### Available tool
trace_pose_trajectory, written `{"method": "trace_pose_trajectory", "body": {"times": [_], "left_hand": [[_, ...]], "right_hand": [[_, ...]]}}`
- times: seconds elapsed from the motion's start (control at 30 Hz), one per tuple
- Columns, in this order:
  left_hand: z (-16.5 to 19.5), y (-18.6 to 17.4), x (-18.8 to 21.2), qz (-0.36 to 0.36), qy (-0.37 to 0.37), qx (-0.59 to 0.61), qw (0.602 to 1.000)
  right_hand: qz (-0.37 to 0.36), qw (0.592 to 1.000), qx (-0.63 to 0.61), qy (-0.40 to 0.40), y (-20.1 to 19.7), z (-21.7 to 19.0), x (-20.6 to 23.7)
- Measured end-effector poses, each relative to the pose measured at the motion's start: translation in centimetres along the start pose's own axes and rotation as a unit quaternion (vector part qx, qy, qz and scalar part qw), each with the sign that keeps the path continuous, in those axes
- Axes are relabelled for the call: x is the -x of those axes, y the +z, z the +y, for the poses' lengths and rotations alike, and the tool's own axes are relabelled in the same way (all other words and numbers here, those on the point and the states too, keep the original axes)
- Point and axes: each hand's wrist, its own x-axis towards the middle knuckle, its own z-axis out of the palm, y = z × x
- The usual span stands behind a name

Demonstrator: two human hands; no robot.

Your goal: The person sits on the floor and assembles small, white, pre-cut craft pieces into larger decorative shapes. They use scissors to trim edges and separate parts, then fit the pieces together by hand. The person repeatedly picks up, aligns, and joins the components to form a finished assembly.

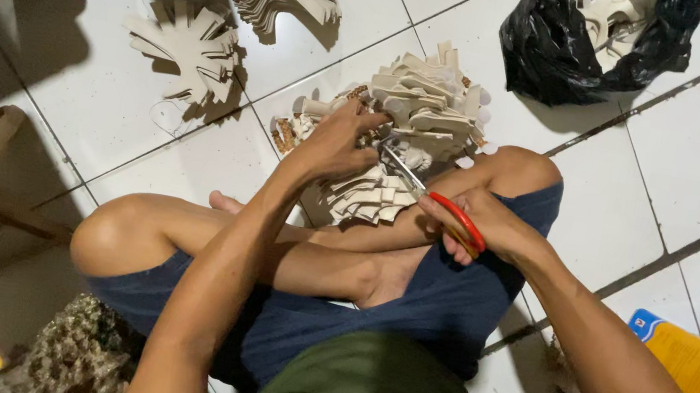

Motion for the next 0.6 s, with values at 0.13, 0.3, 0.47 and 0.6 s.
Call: {"method": "trace_pose_trajectory", "body": {"times": [0.13, 0.3, 0.47, 0.6], "left_hand": [[0.1, 0.3, -0.1, 0.008, 0.004, -0.014, 1.000], [-1.0, 0.5, -0.2, -0.017, -0.017, -0.018, 1.000], [-0.6, 0.1, 0.1, -0.008, -0.011, -0.018, 1.000], [-0.6, 0.1, 0.4, 0.005, -0.006, -0.017, 1.000]], "right_hand": [[0.010, 1.000, -0.011, -0.008, 0.2, -0.4, 0.0], [0.020, 0.999, -0.016, -0.021, 1.5, -0.7, -1.3], [0.069, 0.997, -0.022, -0.029, 2.1, -0.5, -2.3], [0.106, 0.994, 0.017, -0.024, 2.5, 0.2, -3.4]]}}
